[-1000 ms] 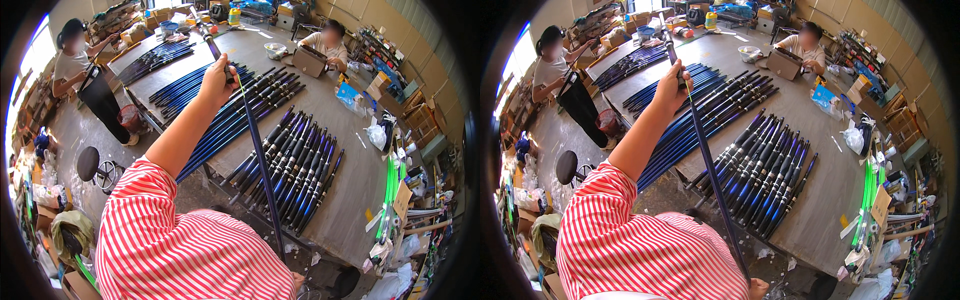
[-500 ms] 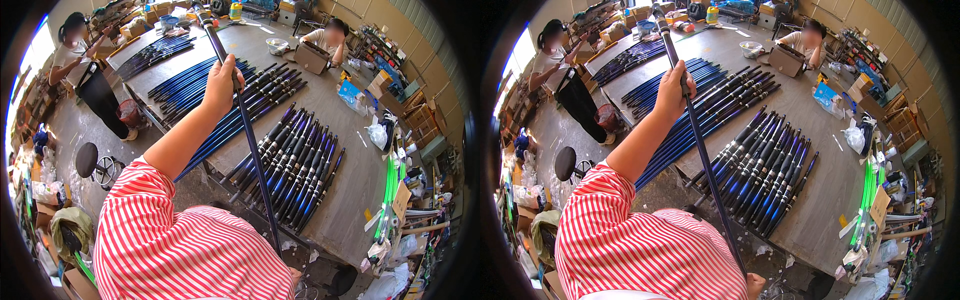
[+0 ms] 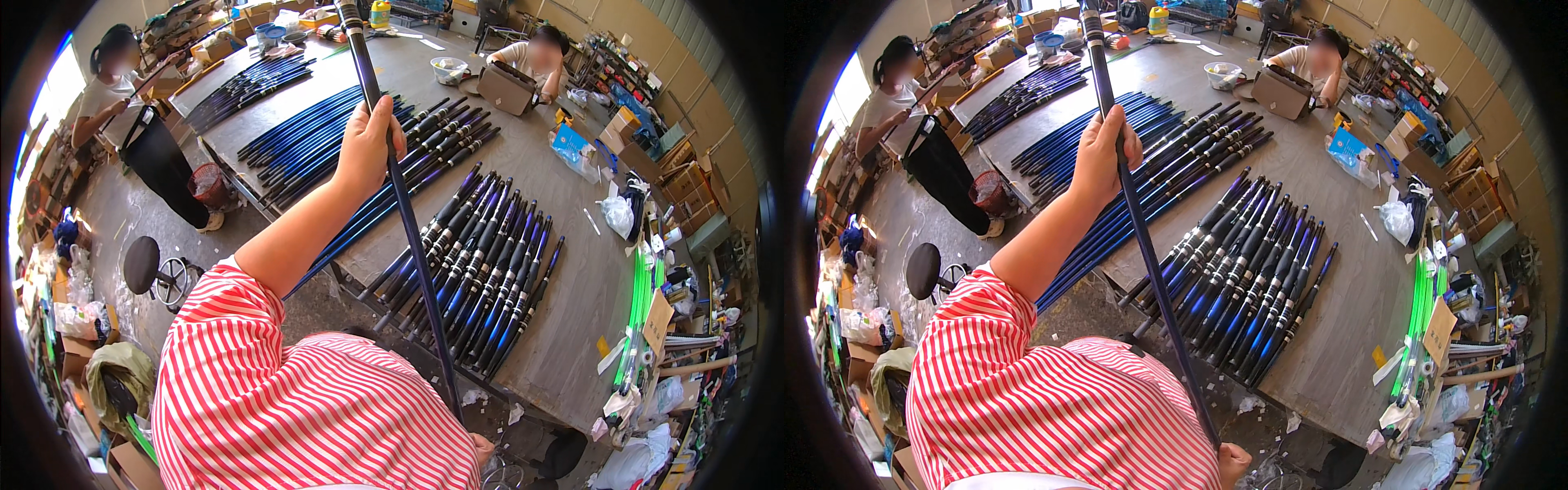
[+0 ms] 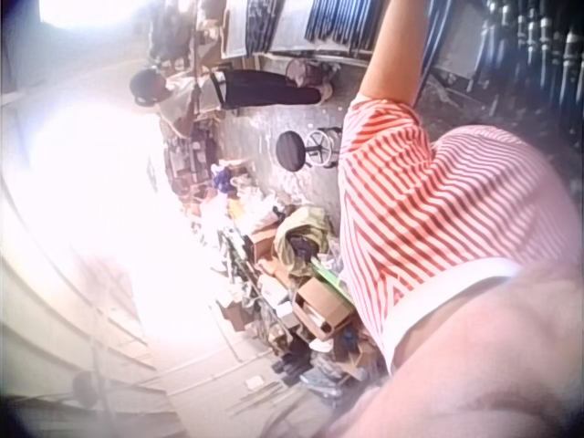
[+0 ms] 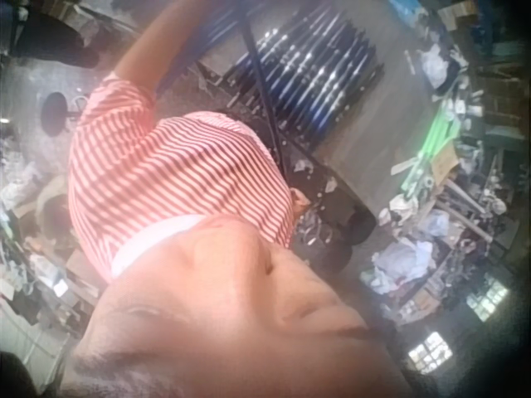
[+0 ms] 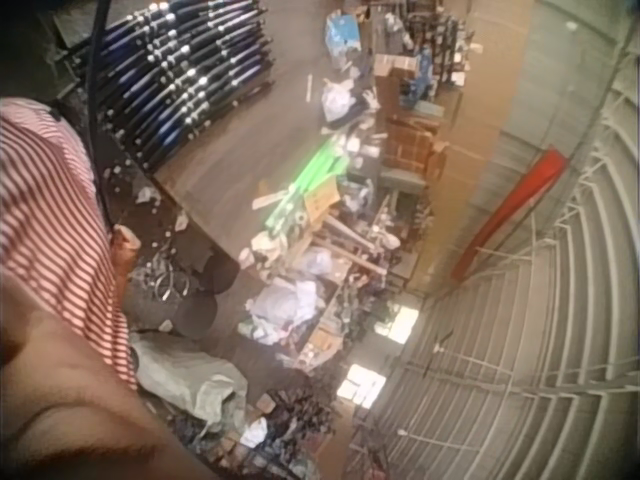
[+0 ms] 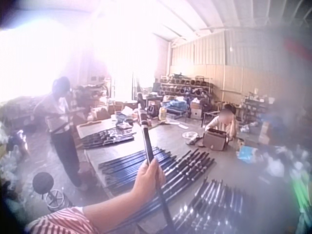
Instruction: The person picks up several fishing rods from a table, holding them together to check their length and sorting them into groups.
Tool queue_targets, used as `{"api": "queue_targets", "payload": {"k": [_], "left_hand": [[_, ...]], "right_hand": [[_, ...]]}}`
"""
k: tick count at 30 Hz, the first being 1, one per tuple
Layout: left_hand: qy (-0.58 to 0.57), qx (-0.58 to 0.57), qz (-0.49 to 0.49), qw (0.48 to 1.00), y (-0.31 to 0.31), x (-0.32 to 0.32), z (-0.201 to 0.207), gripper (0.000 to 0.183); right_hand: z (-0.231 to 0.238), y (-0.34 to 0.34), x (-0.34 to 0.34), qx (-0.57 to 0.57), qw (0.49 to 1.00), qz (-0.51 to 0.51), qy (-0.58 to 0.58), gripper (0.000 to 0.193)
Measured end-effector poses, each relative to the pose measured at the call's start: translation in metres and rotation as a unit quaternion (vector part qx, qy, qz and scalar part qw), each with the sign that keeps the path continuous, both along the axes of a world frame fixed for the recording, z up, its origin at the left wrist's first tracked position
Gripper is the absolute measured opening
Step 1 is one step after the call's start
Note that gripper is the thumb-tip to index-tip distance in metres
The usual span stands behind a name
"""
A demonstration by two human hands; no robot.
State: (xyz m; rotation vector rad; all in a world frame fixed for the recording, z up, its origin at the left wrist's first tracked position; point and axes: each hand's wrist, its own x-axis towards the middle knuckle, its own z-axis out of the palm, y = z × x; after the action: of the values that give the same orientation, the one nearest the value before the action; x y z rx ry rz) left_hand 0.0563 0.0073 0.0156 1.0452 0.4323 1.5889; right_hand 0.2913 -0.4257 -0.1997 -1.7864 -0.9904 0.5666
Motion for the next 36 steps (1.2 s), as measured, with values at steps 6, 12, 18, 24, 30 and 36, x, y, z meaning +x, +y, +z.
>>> {"api": "queue_targets", "payload": {"k": [6, 12, 18, 24, 30, 36], "left_hand": [[0.015, 0.001, 0.040, 0.999, -0.001, 0.005, 0.003, 0.020], [-0.009, -0.002, 0.020, 1.000, -0.006, -0.003, 0.004, 0.021], [0.018, 0.028, -0.001, 0.999, -0.021, 0.011, -0.003, 0.020], [0.016, 0.075, -0.064, 0.995, -0.085, 0.044, -0.032, 0.016], [0.151, 0.179, -0.317, 0.919, -0.138, 0.058, -0.083, 0.039], [0.194, -0.040, -0.371, 0.907, -0.126, 0.037, -0.107, 0.034]], "right_hand": [[0.004, 0.007, -0.002, 0.039, 0.997, -0.005, -0.062, 0.037], [-0.011, -0.007, 0.025, -0.047, 0.997, 0.027, 0.059, 0.030], [0.007, 0.007, 0.017, -0.109, 0.976, 0.061, 0.176, 0.042], [0.005, 0.063, -0.012, 0.043, 0.902, 0.032, 0.427, 0.053], [0.032, 0.130, -0.033, 0.191, 0.849, -0.012, 0.492, 0.054], [0.024, 0.123, -0.012, 0.014, 0.931, 0.106, 0.349, 0.051]]}}
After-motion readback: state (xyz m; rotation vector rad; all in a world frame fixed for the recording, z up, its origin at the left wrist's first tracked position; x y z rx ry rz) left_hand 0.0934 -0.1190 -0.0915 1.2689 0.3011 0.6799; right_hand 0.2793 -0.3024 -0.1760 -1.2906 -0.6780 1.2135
